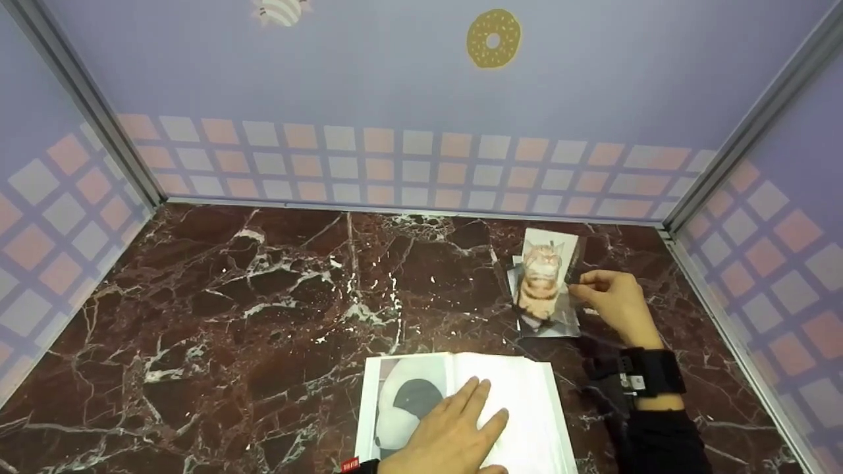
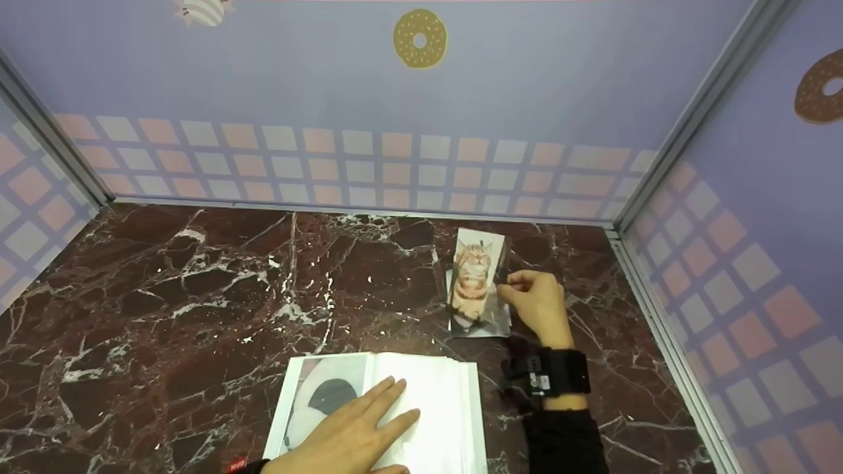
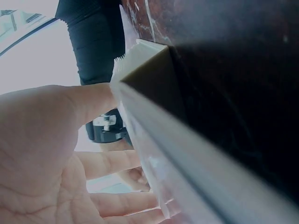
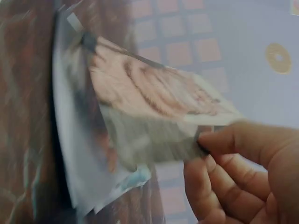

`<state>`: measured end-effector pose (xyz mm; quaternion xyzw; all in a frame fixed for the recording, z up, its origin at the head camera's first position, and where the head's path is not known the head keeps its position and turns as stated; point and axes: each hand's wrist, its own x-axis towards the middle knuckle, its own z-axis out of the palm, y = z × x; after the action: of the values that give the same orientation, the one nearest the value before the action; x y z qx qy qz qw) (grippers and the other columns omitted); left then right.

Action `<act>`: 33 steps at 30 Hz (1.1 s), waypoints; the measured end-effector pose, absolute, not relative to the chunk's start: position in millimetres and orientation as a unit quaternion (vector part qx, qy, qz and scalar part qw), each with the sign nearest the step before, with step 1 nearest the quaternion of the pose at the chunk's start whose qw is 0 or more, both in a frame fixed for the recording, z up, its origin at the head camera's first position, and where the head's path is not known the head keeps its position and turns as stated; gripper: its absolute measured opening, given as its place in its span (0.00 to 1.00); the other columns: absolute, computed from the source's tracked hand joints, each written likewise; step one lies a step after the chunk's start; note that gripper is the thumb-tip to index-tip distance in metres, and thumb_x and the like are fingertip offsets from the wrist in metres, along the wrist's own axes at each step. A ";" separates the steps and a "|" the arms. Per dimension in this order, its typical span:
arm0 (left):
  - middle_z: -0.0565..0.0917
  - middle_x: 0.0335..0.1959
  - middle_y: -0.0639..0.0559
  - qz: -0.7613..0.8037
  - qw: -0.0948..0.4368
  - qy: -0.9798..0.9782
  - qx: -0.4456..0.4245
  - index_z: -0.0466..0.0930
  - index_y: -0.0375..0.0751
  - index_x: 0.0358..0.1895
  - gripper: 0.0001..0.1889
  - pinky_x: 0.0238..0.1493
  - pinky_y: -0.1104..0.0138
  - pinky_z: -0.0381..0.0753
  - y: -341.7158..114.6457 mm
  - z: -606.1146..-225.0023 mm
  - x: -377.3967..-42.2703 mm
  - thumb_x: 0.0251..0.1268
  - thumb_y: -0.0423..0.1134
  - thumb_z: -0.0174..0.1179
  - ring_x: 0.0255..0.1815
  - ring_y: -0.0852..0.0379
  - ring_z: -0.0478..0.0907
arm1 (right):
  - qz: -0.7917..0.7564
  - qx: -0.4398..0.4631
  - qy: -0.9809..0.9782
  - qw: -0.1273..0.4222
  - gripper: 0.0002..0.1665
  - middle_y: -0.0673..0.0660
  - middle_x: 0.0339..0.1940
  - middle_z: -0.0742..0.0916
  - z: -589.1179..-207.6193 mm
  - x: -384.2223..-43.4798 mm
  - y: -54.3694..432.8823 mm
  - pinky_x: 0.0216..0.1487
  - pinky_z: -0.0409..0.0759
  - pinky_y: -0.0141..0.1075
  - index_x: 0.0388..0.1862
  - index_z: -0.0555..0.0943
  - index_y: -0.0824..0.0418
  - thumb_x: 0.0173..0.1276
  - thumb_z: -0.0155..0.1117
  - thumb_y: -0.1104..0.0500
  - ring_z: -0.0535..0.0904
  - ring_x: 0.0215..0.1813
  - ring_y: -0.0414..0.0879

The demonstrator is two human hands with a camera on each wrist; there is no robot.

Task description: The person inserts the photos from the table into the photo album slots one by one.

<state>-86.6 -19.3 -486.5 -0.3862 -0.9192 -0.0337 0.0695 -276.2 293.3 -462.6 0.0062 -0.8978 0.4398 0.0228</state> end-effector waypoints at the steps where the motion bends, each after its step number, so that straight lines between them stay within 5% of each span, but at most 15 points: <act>1: 0.76 0.74 0.34 -0.028 0.081 -0.917 -0.390 0.80 0.51 0.72 0.35 0.63 0.58 0.85 -19.4 -487.4 -86.4 0.70 0.68 0.63 0.76 0.40 0.76 | 0.453 0.012 -0.891 0.017 0.15 0.54 0.35 0.94 -460.6 -275.5 292.3 0.37 0.87 0.31 0.47 0.86 0.71 0.73 0.72 0.59 0.89 0.34 0.39; 9: 0.79 0.72 0.37 0.000 0.098 -0.917 -0.387 0.81 0.55 0.70 0.34 0.63 0.60 0.84 -18.9 -490.8 -86.0 0.70 0.70 0.61 0.76 0.41 0.76 | 0.526 0.080 -0.847 -0.017 0.12 0.45 0.30 0.92 -454.0 -269.7 269.6 0.26 0.74 0.28 0.45 0.85 0.70 0.74 0.72 0.60 0.82 0.28 0.35; 17: 0.78 0.73 0.39 -0.002 0.088 -0.924 -0.373 0.80 0.57 0.70 0.34 0.65 0.59 0.83 -18.1 -489.4 -85.0 0.68 0.70 0.63 0.76 0.42 0.75 | 0.575 0.128 -0.805 -0.072 0.10 0.50 0.30 0.91 -456.9 -265.8 238.6 0.36 0.87 0.38 0.42 0.82 0.69 0.74 0.72 0.63 0.87 0.32 0.42; 25: 0.70 0.78 0.28 -0.023 0.055 -0.942 -0.330 0.73 0.56 0.78 0.43 0.72 0.54 0.80 -17.5 -486.8 -84.8 0.64 0.73 0.65 0.80 0.35 0.70 | 0.572 0.138 -0.804 -0.080 0.10 0.49 0.29 0.90 -463.4 -263.8 232.7 0.33 0.88 0.43 0.40 0.81 0.67 0.73 0.73 0.61 0.88 0.34 0.46; 33: 0.73 0.77 0.31 -0.024 0.043 -0.945 -0.325 0.75 0.56 0.77 0.43 0.69 0.54 0.82 -17.2 -486.6 -84.8 0.64 0.74 0.64 0.79 0.38 0.72 | 0.551 0.164 -0.814 -0.088 0.12 0.54 0.31 0.92 -475.7 -261.3 232.2 0.37 0.89 0.41 0.40 0.82 0.68 0.73 0.74 0.60 0.90 0.36 0.51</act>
<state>-84.8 -17.2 -486.6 -0.3247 -0.9445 -0.0245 0.0425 -261.3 232.2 -475.7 0.1635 -0.8137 0.5508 -0.0884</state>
